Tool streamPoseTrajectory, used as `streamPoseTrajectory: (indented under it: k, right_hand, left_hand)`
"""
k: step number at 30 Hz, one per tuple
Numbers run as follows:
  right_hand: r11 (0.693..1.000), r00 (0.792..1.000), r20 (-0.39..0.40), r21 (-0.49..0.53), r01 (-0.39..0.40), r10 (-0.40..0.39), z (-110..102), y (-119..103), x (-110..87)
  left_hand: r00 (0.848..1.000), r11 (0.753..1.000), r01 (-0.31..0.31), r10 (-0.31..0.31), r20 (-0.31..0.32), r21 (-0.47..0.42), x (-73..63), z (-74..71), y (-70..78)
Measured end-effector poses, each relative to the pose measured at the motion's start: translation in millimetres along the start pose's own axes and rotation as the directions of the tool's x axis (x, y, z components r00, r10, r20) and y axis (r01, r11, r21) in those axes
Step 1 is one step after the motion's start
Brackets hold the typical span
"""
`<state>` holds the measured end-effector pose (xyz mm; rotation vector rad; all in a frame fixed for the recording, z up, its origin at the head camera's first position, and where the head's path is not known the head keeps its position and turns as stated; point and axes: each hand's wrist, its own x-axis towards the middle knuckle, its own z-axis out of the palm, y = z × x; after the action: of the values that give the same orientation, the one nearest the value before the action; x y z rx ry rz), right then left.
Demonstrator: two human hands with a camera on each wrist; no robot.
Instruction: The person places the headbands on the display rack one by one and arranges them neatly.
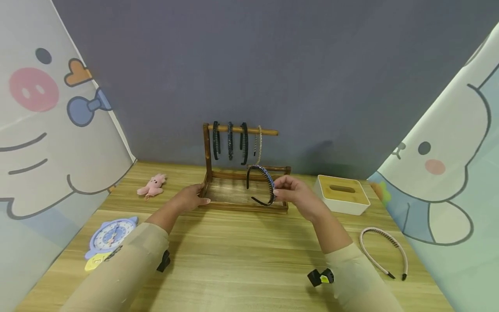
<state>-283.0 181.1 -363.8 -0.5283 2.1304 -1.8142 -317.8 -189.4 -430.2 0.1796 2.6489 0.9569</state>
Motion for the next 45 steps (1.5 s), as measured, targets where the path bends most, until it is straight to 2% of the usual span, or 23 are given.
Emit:
streamPoseTrajectory:
  k: [7,11,16,19,28,31,39,45]
  right_hand:
    - [0.999,0.998,-0.051,-0.008,0.042,-0.043,-18.6,-16.4,-17.6]
    - [0.995,0.992,-0.082,0.022,0.096,-0.093,-27.8,-28.4,-27.1]
    - [0.977,0.977,-0.12,0.092,0.19,-0.179,-34.1,-38.6,-28.6]
    - [0.969,0.969,-0.145,0.121,0.217,-0.199,-34.3,-41.2,-25.3]
    - [0.966,0.962,-0.206,0.148,0.21,-0.178,-29.1,-36.5,-2.7]
    - [0.966,0.961,-0.217,0.153,0.207,-0.171,-28.3,-38.3,-1.3]
    - [0.957,0.946,-0.245,0.144,0.254,-0.214,-28.5,-50.5,-3.3]
    - [0.971,0.953,-0.248,0.119,0.209,-0.174,-26.1,-45.3,4.1]
  left_hand:
    - [1.0,1.0,-0.017,0.017,-0.008,0.011,-1.3,-1.6,1.6]
    - [1.0,1.0,-0.015,0.015,-0.003,0.01,-0.8,-2.1,-0.3]
    - [1.0,1.0,-0.006,0.006,0.003,0.008,-1.1,-1.6,-2.2]
    - [1.0,1.0,-0.008,0.008,-0.001,0.009,-1.7,-0.7,-1.8]
    - [1.0,1.0,-0.014,0.014,0.001,-0.002,-2.8,0.5,1.3]
    - [1.0,1.0,-0.004,0.004,0.007,-0.016,-2.3,1.1,3.1]
    - [1.0,1.0,0.001,-0.001,0.009,-0.024,-3.2,-0.3,3.8]
    - [1.0,1.0,-0.006,0.006,0.01,-0.015,-2.9,-0.8,3.5]
